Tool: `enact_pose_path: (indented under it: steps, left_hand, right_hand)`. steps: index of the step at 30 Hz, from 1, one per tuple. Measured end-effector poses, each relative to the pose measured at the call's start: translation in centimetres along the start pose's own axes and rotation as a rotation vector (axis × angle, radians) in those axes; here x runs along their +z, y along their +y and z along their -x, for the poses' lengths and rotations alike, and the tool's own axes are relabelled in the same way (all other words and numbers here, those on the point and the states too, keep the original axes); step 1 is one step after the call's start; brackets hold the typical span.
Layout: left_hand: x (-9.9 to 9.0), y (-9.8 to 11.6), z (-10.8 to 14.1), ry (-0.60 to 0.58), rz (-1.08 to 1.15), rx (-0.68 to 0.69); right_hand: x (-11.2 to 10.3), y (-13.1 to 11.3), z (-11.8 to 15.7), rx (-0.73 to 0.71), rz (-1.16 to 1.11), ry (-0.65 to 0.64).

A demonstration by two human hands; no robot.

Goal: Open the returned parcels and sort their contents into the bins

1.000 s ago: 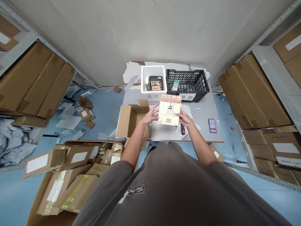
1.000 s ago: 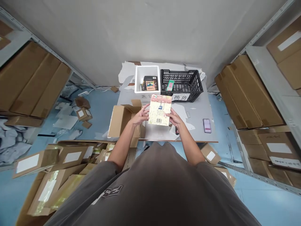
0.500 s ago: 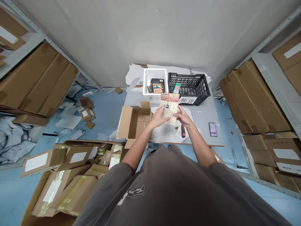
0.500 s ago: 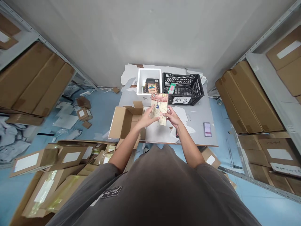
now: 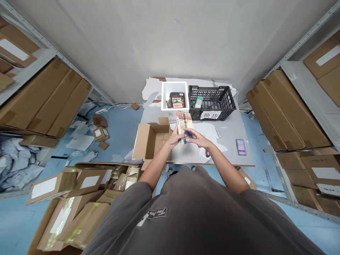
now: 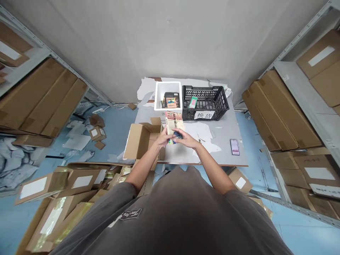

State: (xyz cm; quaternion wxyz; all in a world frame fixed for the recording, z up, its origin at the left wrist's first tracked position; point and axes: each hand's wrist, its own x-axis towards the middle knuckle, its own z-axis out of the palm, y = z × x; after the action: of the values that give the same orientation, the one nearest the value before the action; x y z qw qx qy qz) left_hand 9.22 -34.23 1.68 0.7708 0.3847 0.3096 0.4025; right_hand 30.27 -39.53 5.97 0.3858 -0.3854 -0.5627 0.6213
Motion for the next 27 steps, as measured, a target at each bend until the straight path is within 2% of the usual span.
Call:
enact_pose_path:
  steps: [3,4,6,8,10,12,14,19,24,27]
  left_hand:
    - [-0.6,-1.6,0.1,0.065,0.059,-0.064]
    - [-0.9,-1.9,0.3,0.069,0.072,-0.075]
    - [-1.5,-1.8,0.6,0.062,0.078,-0.07]
    - [-2.0,-1.4,0.9,0.036,0.058,-0.063]
    - [-2.1,-0.8,1.0,0.001,0.03,-0.071]
    - [-2.0,-0.1,1.0,-0.04,-0.002,-0.087]
    - [-1.7,0.6,0.9,-0.092,-0.034,-0.09]
    - [-1.8,2.1,1.4,-0.156,-0.07,-0.056]
    - [-2.4,1.9,2.3,-0.108,-0.125,-0.032]
    - [-1.9,1.8,2.7,0.098,-0.333,0.055]
  right_hand:
    - [-0.1,1.0,0.0,-0.018,-0.026,0.056]
    - [-0.6,1.2,0.1,-0.022,-0.037,0.135]
    - [-2.0,1.6,0.5,-0.019,-0.022,0.37]
    - [-3.3,1.8,0.8,0.042,-0.014,0.546]
    - [-3.8,2.0,1.0,0.158,-0.102,0.521]
    - [-3.6,2.2,0.9,0.238,-0.253,0.39]
    - [-3.0,2.4,0.8,0.235,-0.376,0.312]
    - [-2.8,3.0,1.2,0.21,-0.464,0.335]
    - [-2.9,3.5,1.7,0.182,-0.466,0.332]
    - [-2.9,3.2,1.5,0.172,-0.41,0.359]
